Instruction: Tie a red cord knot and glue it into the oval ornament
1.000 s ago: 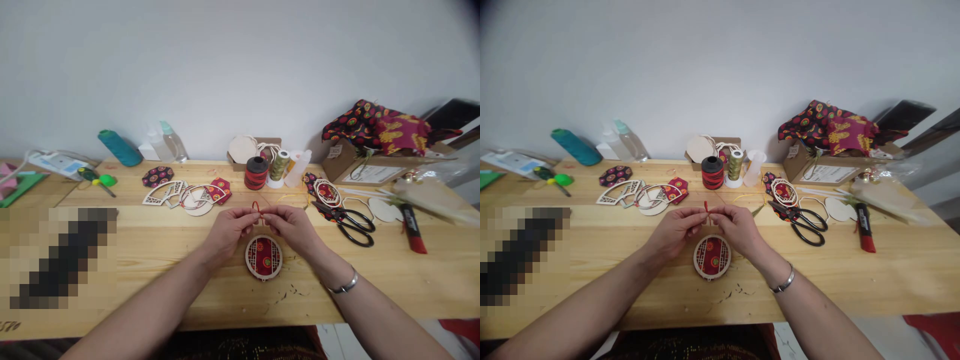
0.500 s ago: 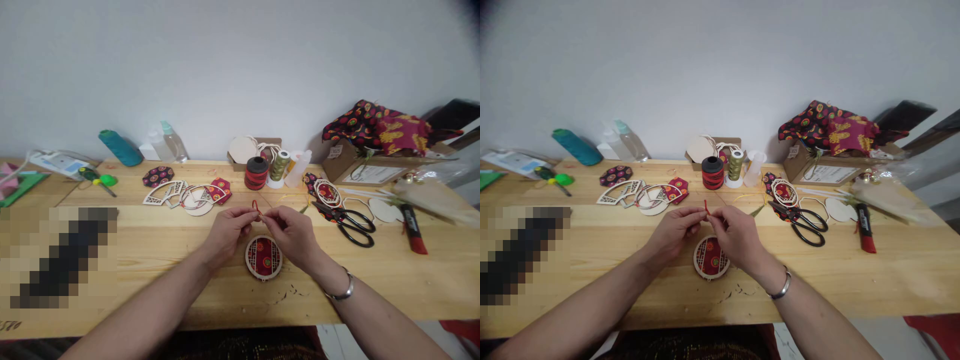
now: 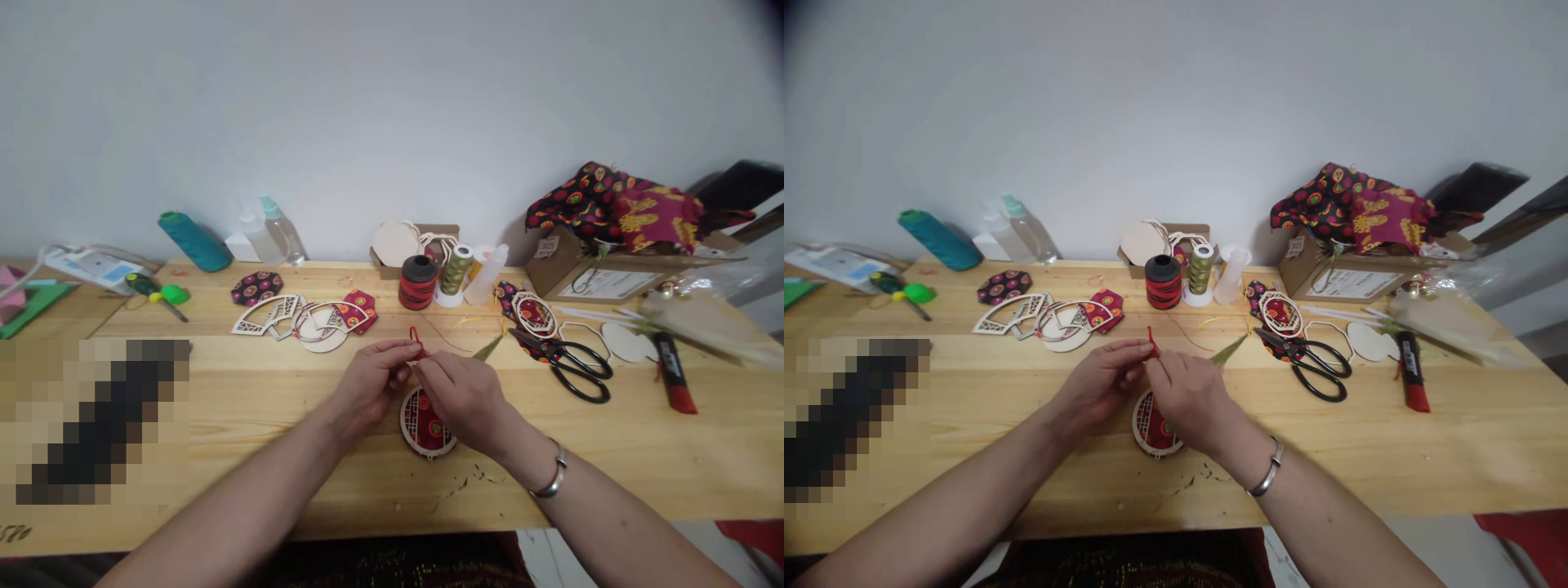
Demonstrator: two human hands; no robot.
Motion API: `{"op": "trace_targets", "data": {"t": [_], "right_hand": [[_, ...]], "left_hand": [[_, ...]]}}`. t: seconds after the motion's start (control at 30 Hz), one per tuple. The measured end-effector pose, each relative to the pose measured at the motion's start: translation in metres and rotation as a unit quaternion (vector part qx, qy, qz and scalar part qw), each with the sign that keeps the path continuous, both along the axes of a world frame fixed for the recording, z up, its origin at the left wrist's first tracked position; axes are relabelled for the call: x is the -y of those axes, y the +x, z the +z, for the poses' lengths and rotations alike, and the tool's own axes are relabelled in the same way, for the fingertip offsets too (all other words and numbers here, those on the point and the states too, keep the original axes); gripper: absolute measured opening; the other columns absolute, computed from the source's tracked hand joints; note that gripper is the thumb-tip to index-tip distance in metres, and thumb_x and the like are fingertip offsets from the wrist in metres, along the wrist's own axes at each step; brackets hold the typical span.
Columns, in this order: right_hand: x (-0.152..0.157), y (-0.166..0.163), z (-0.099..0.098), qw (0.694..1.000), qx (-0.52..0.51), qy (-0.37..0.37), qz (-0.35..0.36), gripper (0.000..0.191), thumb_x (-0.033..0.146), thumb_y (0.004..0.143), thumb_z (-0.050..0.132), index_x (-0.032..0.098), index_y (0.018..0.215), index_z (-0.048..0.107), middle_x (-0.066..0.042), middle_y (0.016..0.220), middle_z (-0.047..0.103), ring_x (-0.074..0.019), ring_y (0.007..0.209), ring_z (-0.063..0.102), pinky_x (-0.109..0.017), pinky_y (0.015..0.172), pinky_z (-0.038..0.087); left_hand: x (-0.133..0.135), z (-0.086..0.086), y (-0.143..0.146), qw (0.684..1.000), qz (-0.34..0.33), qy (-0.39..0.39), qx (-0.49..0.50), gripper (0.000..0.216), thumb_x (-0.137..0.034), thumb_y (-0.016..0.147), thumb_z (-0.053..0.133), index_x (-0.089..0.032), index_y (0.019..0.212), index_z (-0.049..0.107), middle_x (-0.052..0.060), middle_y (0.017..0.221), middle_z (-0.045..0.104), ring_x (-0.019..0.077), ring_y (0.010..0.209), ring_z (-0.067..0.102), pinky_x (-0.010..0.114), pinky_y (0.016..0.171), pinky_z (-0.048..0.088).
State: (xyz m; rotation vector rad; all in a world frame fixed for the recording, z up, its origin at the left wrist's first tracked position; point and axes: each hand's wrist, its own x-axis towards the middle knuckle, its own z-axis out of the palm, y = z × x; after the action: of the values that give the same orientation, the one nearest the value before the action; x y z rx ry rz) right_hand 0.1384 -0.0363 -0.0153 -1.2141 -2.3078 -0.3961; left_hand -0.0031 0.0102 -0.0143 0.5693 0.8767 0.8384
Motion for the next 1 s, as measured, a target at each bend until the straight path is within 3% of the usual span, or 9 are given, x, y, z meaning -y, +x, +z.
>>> {"op": "trace_targets", "data": {"t": [0.13,0.27,0.33,0.5,0.57,0.63,0.7,0.77,1.0], "right_hand": [[-0.001,0.001,0.004,0.985,-0.162,-0.056,0.002,0.009,0.019,0.084,0.051,0.017,0.080,0.059,-0.002,0.068,0.060,-0.0127,0.062,0.053,-0.025,0.056,0.038],[-0.009,0.007,0.006,0.926,-0.352,-0.122,-0.058,0.011,0.020,0.081,0.053,0.017,0.089,0.059,-0.004,0.078,0.061,-0.0141,0.070,0.055,-0.027,0.063,0.044],[-0.016,0.010,0.007,0.875,-0.432,-0.201,-0.089,0.019,0.025,0.079,0.055,0.016,0.095,0.060,-0.007,0.086,0.064,-0.0155,0.073,0.056,-0.029,0.065,0.046],[-0.025,0.012,0.006,0.679,-0.589,-0.432,-0.083,0.028,0.034,0.070,0.065,0.016,0.092,0.068,-0.007,0.091,0.071,-0.0167,0.077,0.062,-0.031,0.072,0.047],[-0.025,0.011,0.007,0.633,-0.620,-0.457,-0.077,0.026,0.033,0.066,0.069,0.016,0.085,0.070,-0.006,0.085,0.072,-0.0161,0.077,0.062,-0.031,0.073,0.046],[-0.024,0.011,0.007,0.610,-0.638,-0.463,-0.074,0.024,0.032,0.063,0.072,0.016,0.080,0.072,-0.005,0.082,0.072,-0.0153,0.075,0.062,-0.030,0.074,0.046],[-0.024,0.011,0.007,0.606,-0.644,-0.461,-0.072,0.020,0.031,0.062,0.072,0.016,0.076,0.072,-0.004,0.078,0.072,-0.0146,0.072,0.062,-0.029,0.073,0.046],[-0.024,0.011,0.007,0.629,-0.635,-0.441,-0.076,0.017,0.030,0.063,0.072,0.016,0.072,0.071,-0.004,0.073,0.071,-0.0139,0.068,0.061,-0.029,0.070,0.046],[-0.018,0.008,0.007,0.850,-0.465,-0.234,-0.078,0.007,0.022,0.074,0.064,0.018,0.070,0.068,-0.002,0.066,0.063,-0.0136,0.063,0.054,-0.028,0.060,0.044]], "left_hand": [[0.001,0.002,0.000,1.000,0.004,0.010,-0.004,0.008,-0.013,0.063,0.072,-0.008,0.068,0.069,0.003,0.066,0.063,0.0005,0.042,0.038,0.014,0.039,0.023],[0.001,0.003,-0.001,0.999,0.001,0.032,-0.019,0.011,-0.014,0.065,0.071,-0.008,0.074,0.070,0.006,0.073,0.066,0.0005,0.043,0.038,0.015,0.039,0.021],[0.001,0.004,-0.001,0.999,-0.007,0.038,-0.024,0.011,-0.015,0.066,0.070,-0.008,0.075,0.071,0.007,0.073,0.067,0.0005,0.042,0.037,0.015,0.039,0.021],[0.001,0.003,-0.002,0.998,-0.020,0.049,-0.022,0.012,-0.016,0.066,0.070,-0.009,0.076,0.071,0.005,0.071,0.065,0.0004,0.042,0.037,0.016,0.039,0.019],[0.002,0.004,-0.002,0.998,-0.024,0.048,-0.019,0.013,-0.016,0.066,0.071,-0.009,0.076,0.071,0.005,0.071,0.065,0.0003,0.042,0.038,0.015,0.039,0.020],[0.003,0.005,-0.002,0.998,-0.029,0.049,-0.018,0.012,-0.016,0.066,0.071,-0.009,0.076,0.072,0.005,0.071,0.065,0.0004,0.042,0.038,0.015,0.040,0.021],[0.003,0.006,-0.001,0.998,-0.032,0.052,-0.021,0.012,-0.016,0.065,0.071,-0.009,0.074,0.072,0.005,0.070,0.065,0.0004,0.042,0.038,0.015,0.040,0.021],[0.003,0.006,-0.001,0.997,-0.030,0.056,-0.033,0.011,-0.016,0.065,0.071,-0.009,0.074,0.072,0.005,0.070,0.065,0.0005,0.042,0.038,0.015,0.040,0.021],[0.003,0.004,-0.001,0.995,-0.020,0.076,-0.066,0.011,-0.018,0.067,0.070,-0.011,0.075,0.072,0.006,0.072,0.067,0.0010,0.043,0.039,0.016,0.040,0.021]]}}
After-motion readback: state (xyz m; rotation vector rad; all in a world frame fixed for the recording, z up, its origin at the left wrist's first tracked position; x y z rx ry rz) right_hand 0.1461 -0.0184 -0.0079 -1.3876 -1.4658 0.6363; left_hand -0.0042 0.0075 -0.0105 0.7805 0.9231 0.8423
